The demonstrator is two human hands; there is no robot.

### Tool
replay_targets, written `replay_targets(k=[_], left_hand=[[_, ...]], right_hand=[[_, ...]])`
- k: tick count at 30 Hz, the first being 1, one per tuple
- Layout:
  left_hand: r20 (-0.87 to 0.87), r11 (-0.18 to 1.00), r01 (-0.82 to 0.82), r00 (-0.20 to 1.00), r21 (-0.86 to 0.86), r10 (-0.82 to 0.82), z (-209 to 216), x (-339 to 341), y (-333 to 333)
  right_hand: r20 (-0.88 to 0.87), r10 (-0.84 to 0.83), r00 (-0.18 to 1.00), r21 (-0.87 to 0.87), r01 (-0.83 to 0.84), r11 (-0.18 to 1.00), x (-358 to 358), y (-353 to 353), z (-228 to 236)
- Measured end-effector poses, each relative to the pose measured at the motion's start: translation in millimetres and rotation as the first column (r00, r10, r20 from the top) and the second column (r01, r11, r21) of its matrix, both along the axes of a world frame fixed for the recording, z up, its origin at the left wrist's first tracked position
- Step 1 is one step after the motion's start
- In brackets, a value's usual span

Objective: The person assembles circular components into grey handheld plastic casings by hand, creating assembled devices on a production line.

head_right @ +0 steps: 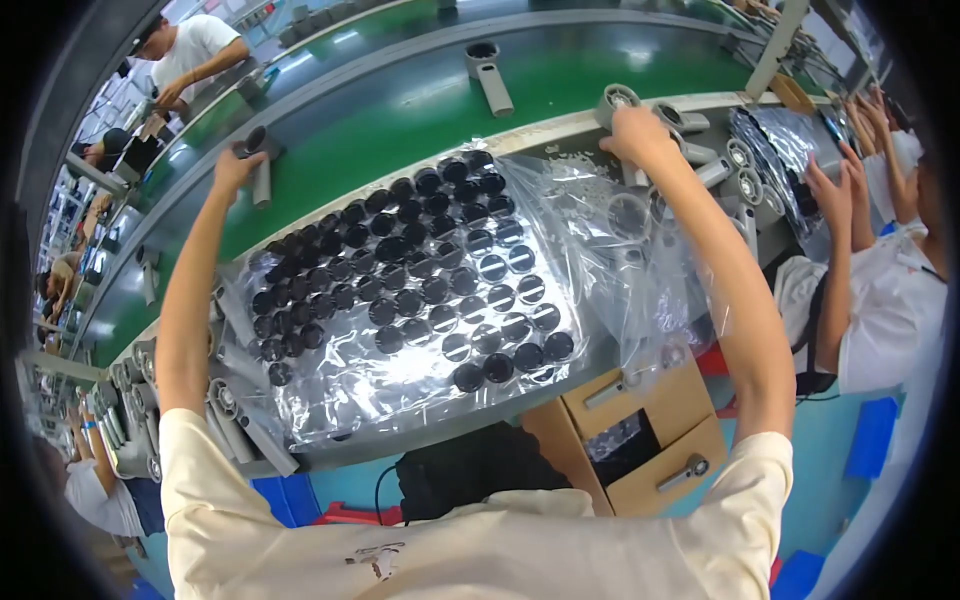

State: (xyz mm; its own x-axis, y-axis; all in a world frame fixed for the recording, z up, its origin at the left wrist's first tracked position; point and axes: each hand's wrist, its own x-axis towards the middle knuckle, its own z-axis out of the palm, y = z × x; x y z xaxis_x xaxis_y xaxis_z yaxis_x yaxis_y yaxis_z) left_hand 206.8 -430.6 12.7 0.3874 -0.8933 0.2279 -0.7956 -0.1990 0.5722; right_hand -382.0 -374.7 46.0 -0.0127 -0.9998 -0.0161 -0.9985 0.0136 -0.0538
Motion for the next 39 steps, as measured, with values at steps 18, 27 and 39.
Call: replay_targets(k=[18,27,39], left_hand=[[-0.921,0.917,0.09,-0.053,-0.39,-0.386,105,-286,297],[-0.774,0.943,-0.235,-0.543,-0.234,-0.327,22,-288,378],[-0.843,0.986,-0.09,-0.512,-0.141,-0.168,14,-284,402]], right_hand=[[0.215,0.719,0.661,-0.435,-0.594,0.677,148,213,100],[0.215,0.456,0.864,-0.213,-0.414,0.885,83,81,78],[0.147,0.482,0.864,-0.061,-0.479,0.876,16,7,-22]])
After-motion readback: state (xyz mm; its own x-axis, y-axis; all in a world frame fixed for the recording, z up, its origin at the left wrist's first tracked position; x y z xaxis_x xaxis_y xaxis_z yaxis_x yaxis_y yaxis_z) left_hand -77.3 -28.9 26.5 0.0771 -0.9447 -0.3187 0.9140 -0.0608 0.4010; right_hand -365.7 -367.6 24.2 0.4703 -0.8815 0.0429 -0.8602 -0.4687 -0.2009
